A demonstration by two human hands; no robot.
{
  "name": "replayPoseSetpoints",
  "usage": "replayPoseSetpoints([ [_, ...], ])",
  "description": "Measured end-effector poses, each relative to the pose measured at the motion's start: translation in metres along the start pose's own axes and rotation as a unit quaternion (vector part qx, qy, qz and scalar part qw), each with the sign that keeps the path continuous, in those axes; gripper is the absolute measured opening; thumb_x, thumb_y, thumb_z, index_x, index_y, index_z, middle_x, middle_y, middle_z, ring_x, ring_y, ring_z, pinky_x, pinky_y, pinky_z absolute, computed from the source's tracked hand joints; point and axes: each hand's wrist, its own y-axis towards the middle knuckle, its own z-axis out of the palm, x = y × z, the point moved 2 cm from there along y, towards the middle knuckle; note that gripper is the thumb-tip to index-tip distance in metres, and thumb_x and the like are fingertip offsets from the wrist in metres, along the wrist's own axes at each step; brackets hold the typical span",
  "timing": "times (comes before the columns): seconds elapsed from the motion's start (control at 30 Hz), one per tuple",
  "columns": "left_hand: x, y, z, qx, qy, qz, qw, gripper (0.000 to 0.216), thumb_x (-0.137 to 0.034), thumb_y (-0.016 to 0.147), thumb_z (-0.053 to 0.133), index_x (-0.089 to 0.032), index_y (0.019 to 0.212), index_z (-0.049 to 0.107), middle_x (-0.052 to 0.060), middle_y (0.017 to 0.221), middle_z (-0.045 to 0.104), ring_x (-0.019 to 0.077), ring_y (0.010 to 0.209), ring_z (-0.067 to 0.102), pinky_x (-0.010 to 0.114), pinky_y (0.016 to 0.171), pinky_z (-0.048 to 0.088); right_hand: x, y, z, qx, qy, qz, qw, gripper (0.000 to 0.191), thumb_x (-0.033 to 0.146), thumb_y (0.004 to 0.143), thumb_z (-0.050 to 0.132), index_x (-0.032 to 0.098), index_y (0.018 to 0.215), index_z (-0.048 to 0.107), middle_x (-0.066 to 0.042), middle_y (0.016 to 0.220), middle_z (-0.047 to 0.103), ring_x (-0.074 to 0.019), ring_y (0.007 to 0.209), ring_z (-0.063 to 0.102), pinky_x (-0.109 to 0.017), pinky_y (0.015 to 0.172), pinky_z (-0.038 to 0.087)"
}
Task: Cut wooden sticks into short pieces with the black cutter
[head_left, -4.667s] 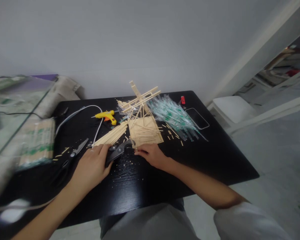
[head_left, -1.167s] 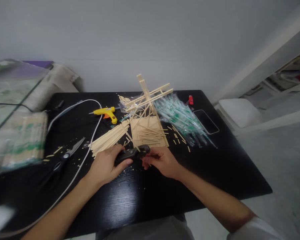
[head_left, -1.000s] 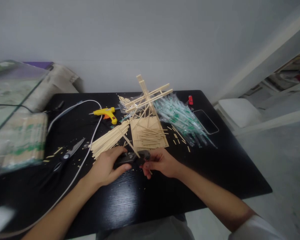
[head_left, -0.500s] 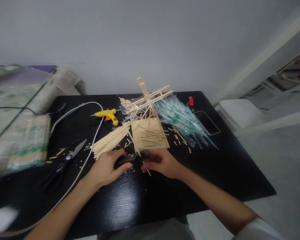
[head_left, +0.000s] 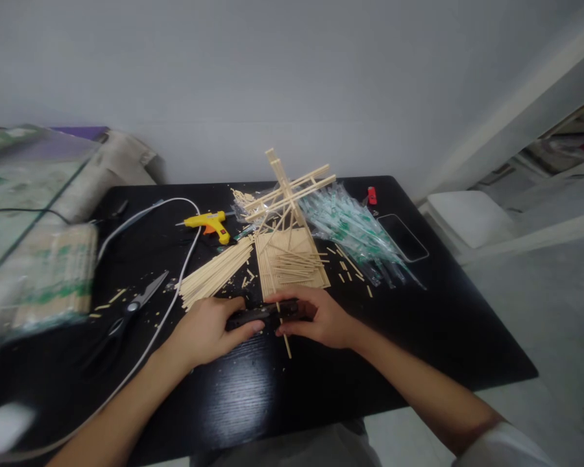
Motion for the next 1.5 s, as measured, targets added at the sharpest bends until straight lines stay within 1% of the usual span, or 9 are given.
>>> replayPoseSetpoints([
  [0.13,0.004,0.000,0.000,-0.018,0.044,-0.021,0.999,0.054,-0.067,0.094,0.045,-0.020,0.074,0.065,0.006,0.068,0.070,0.0230,0.066,0.067,0.030,0.060,0.037,0.001,0.000,-0.001,-0.020,-0.010,0.012,1.000,0.049,0.024,0.074,0.088,0.023,0.120,0.072,-0.006,0.119,0.072,-0.0164,0.088,0.075,-0.030,0.083,0.062],
  [0.3,0.014,0.001,-0.007,-0.048,0.056,-0.049,0.996,0.054,-0.069,0.091,0.050,-0.021,0.068,0.062,0.006,0.063,0.067,0.0240,0.062,0.064,0.030,0.059,0.034,0.005,0.001,-0.005,-0.021,-0.014,0.023,0.999,0.049,0.022,0.081,0.084,0.021,0.127,0.067,-0.002,0.083,0.078,-0.0165,0.078,0.077,-0.028,0.075,0.060],
  [0.4,0.023,0.003,-0.015,-0.093,0.044,-0.109,0.989,0.054,-0.069,0.089,0.052,-0.022,0.069,0.066,0.006,0.063,0.066,0.0254,0.063,0.063,0.030,0.060,0.035,0.007,0.000,-0.006,-0.034,-0.009,0.005,0.999,0.051,0.022,0.081,0.083,0.020,0.129,0.065,-0.002,0.081,0.078,-0.0172,0.078,0.077,-0.029,0.075,0.060],
  [0.53,0.027,0.005,-0.018,-0.148,-0.065,-0.165,0.973,0.052,-0.067,0.089,0.054,-0.020,0.074,0.069,0.004,0.066,0.067,0.0220,0.062,0.060,0.029,0.062,0.038,0.005,0.001,-0.003,-0.027,0.006,0.010,1.000,0.049,0.021,0.080,0.084,0.021,0.126,0.066,-0.001,0.082,0.078,-0.0155,0.076,0.077,-0.025,0.071,0.058],
  [0.7,0.017,0.007,-0.011,-0.216,-0.266,-0.160,0.926,0.042,-0.059,0.085,0.066,-0.018,0.076,0.069,-0.001,0.063,0.061,0.0160,0.060,0.053,0.026,0.058,0.038,-0.002,0.001,0.006,0.020,0.049,0.036,0.998,0.040,0.022,0.073,0.089,0.018,0.109,0.071,-0.005,0.105,0.075,-0.0120,0.073,0.075,-0.022,0.069,0.056],
  [0.8,0.011,0.006,-0.002,-0.191,-0.400,-0.186,0.877,0.045,-0.061,0.081,0.069,-0.016,0.080,0.070,-0.005,0.048,0.045,0.0109,0.046,0.038,0.024,0.046,0.028,-0.003,0.000,0.012,0.061,0.021,0.068,0.996,0.035,0.025,0.075,0.088,0.014,0.105,0.074,-0.002,0.081,0.075,-0.0125,0.069,0.073,-0.022,0.067,0.055],
  [0.93,0.008,0.006,0.004,-0.164,-0.491,-0.207,0.830,0.047,-0.060,0.073,0.078,-0.014,0.079,0.069,-0.008,0.044,0.039,0.0077,0.041,0.032,0.022,0.042,0.021,-0.003,-0.002,0.017,0.072,-0.008,0.076,0.994,0.034,0.027,0.074,0.089,0.015,0.103,0.075,-0.002,0.081,0.075,-0.0130,0.071,0.072,-0.022,0.067,0.054],
  [1.27,0.013,0.006,0.000,-0.174,-0.494,-0.216,0.824,0.042,-0.055,0.074,0.079,-0.015,0.078,0.068,-0.008,0.044,0.038,0.0066,0.041,0.031,0.021,0.042,0.020,-0.005,-0.001,0.014,0.049,0.015,0.062,0.997,0.036,0.032,0.074,0.089,0.015,0.103,0.075,0.000,0.078,0.073,-0.0117,0.066,0.070,-0.024,0.068,0.055],
  [1.5,0.010,0.009,0.009,-0.134,-0.547,-0.216,0.797,0.043,-0.054,0.070,0.083,-0.014,0.077,0.066,-0.009,0.042,0.040,0.0055,0.038,0.030,0.020,0.039,0.021,-0.005,0.000,0.015,0.049,0.035,0.063,0.996,0.036,0.031,0.074,0.089,0.015,0.103,0.074,0.000,0.080,0.073,-0.0116,0.067,0.070,-0.024,0.068,0.055],
])
